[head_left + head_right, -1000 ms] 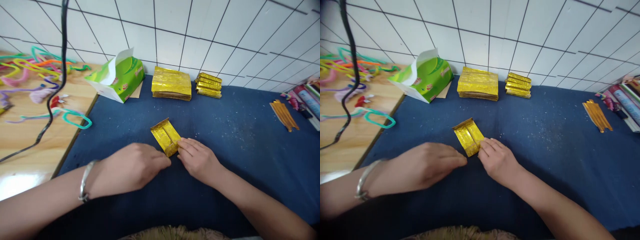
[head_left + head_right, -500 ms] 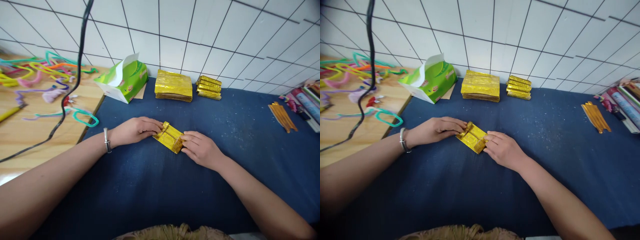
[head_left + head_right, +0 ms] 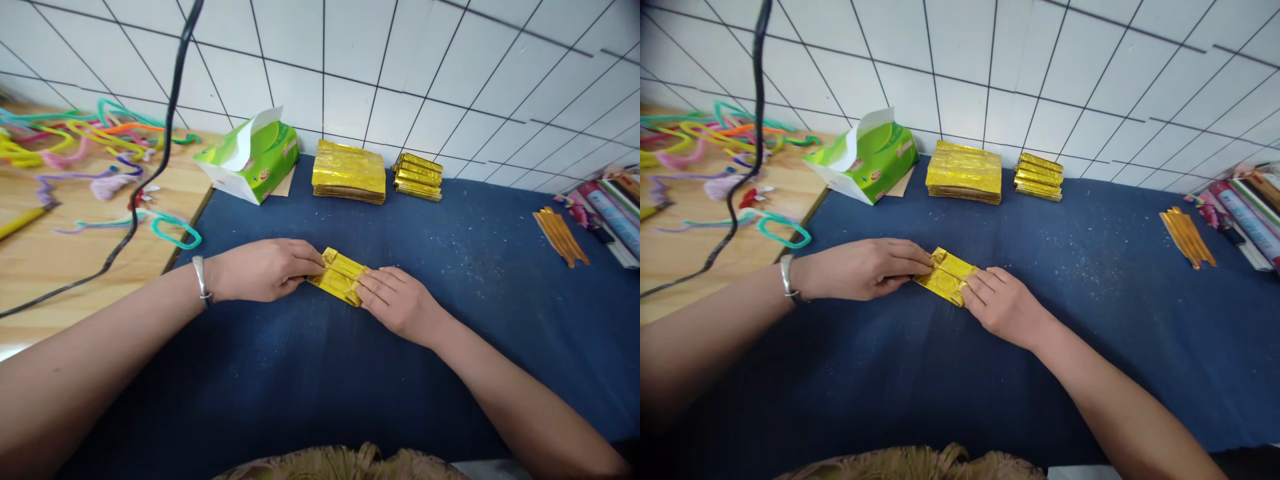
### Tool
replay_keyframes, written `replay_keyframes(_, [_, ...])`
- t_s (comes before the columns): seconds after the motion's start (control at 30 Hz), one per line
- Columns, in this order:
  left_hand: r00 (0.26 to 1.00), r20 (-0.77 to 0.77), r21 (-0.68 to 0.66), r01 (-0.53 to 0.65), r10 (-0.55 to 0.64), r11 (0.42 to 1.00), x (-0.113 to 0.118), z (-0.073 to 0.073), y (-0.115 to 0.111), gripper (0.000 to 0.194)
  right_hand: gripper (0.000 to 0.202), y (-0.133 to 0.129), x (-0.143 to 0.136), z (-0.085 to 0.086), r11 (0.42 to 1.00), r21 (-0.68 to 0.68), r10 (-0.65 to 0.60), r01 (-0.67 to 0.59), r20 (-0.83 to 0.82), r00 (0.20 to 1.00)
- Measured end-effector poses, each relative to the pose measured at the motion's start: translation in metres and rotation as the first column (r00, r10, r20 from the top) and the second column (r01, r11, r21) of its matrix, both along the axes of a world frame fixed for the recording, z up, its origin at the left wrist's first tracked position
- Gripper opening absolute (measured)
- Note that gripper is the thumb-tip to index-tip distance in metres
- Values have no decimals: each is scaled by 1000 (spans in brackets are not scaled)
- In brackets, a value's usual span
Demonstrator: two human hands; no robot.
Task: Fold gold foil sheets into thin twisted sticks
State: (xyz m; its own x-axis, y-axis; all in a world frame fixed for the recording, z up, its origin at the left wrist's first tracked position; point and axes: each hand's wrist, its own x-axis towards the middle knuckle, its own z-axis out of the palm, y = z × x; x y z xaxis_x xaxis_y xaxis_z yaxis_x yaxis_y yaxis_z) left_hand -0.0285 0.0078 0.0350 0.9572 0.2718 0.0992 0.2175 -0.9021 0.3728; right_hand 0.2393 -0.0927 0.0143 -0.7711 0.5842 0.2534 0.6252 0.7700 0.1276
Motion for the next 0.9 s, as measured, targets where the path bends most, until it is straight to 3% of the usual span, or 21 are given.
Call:
replay_keyframes(0.2, [1000, -23, 60, -4, 6, 998, 2, 3, -5, 36, 22, 2, 2, 2, 999, -47, -2, -1, -64, 998])
replay_keyframes(0.57, [999, -26, 71, 39, -38, 997, -3, 4, -1, 36, 18, -3, -3, 3, 998, 5, 58, -58, -35, 998])
replay_keyframes(0.9, [998, -11, 123, 61, -60, 991, -3, -3, -1, 32, 17, -12, -8, -1, 999, -20, -36, 36, -23, 999])
